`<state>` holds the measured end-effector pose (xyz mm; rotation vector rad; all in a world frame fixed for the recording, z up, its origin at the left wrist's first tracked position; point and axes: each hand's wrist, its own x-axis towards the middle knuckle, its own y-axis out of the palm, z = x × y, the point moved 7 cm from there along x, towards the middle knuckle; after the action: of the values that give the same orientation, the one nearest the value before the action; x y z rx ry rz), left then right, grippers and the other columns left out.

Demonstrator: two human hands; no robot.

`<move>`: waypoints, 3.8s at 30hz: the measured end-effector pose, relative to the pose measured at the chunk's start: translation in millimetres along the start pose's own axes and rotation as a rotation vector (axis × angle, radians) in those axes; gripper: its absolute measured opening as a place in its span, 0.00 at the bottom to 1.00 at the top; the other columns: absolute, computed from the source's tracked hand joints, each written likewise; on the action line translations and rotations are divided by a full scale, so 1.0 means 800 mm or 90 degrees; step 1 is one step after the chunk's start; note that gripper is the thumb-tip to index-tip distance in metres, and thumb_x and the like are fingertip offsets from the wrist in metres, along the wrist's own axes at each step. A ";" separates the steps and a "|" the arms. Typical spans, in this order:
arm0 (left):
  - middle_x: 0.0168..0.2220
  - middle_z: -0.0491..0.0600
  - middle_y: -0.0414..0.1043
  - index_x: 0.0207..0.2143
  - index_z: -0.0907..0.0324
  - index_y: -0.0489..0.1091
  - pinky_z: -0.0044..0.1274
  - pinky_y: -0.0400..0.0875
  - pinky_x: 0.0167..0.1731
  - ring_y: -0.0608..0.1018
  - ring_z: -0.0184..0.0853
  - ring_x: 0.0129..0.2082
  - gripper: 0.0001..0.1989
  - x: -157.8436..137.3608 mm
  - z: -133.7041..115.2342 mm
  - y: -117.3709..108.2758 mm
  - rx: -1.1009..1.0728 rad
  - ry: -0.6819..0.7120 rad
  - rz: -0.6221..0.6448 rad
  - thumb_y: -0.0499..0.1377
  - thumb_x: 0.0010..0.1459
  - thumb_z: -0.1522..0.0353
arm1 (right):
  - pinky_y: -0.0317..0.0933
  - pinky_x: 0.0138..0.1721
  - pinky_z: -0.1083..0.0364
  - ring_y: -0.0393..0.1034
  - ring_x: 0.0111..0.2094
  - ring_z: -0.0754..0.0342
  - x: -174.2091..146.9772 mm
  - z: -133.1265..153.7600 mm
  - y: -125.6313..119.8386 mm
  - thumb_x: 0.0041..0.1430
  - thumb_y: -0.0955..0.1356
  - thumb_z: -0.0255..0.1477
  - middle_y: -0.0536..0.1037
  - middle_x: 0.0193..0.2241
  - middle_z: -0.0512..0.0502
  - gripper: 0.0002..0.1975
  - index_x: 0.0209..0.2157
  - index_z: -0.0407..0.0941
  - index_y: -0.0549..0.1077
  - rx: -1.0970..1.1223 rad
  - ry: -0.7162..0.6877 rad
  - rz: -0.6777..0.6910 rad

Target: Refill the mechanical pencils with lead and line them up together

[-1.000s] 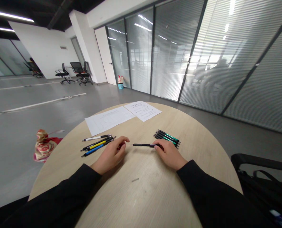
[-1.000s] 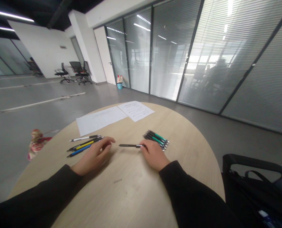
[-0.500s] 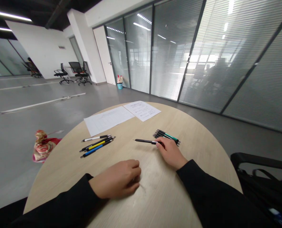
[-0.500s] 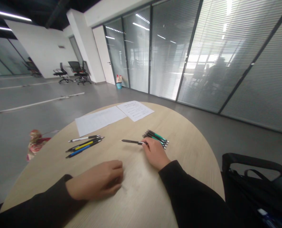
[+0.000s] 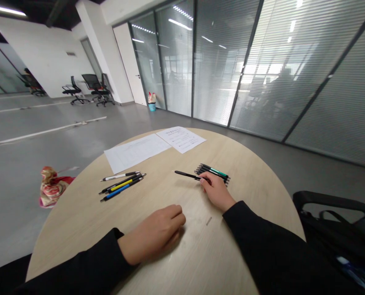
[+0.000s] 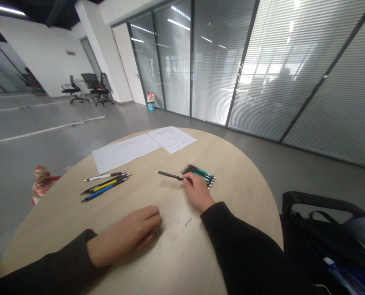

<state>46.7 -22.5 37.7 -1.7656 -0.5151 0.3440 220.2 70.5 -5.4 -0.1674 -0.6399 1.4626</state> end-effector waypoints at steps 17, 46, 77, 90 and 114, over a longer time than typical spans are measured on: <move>0.39 0.51 0.66 0.39 0.58 0.64 0.28 0.67 0.37 0.71 0.37 0.36 0.06 0.035 0.043 0.016 -0.081 -0.118 -0.065 0.51 0.66 0.66 | 0.62 0.37 0.54 0.70 0.31 0.52 -0.001 0.008 0.002 0.63 0.63 0.28 0.75 0.24 0.50 0.10 0.40 0.44 0.76 0.009 -0.034 0.009; 0.35 0.50 0.66 0.37 0.59 0.63 0.28 0.67 0.35 0.71 0.37 0.34 0.07 -0.005 0.148 -0.055 0.115 -0.170 -0.298 0.46 0.66 0.70 | 0.61 0.34 0.54 0.69 0.29 0.52 -0.002 0.006 -0.002 0.63 0.63 0.29 0.75 0.26 0.49 0.11 0.41 0.44 0.76 0.002 -0.026 0.011; 0.34 0.50 0.66 0.35 0.60 0.64 0.27 0.63 0.32 0.69 0.37 0.31 0.11 0.007 0.117 -0.044 0.216 -0.138 -0.155 0.47 0.60 0.81 | 0.62 0.42 0.53 0.72 0.38 0.51 -0.010 0.040 0.003 0.62 0.64 0.23 0.79 0.37 0.45 0.08 0.38 0.44 0.75 -0.056 -0.149 0.039; 0.43 0.54 0.71 0.49 0.58 0.61 0.32 0.69 0.40 0.75 0.41 0.40 0.10 -0.006 0.142 -0.041 0.056 -0.189 -0.288 0.50 0.68 0.66 | 0.62 0.41 0.53 0.71 0.37 0.51 -0.009 0.034 0.002 0.64 0.63 0.24 0.79 0.35 0.46 0.09 0.39 0.44 0.76 -0.038 -0.122 0.037; 0.44 0.54 0.72 0.51 0.58 0.60 0.34 0.70 0.46 0.75 0.40 0.43 0.14 -0.007 0.155 -0.032 -0.098 -0.181 -0.247 0.47 0.64 0.72 | 0.61 0.39 0.54 0.70 0.34 0.52 -0.008 0.033 0.002 0.63 0.64 0.25 0.79 0.34 0.47 0.08 0.38 0.44 0.76 -0.035 -0.115 0.043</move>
<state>-22.6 83.2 31.0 -1.7242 -1.0937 0.2880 205.8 57.2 13.8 -0.1014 -0.8283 1.5367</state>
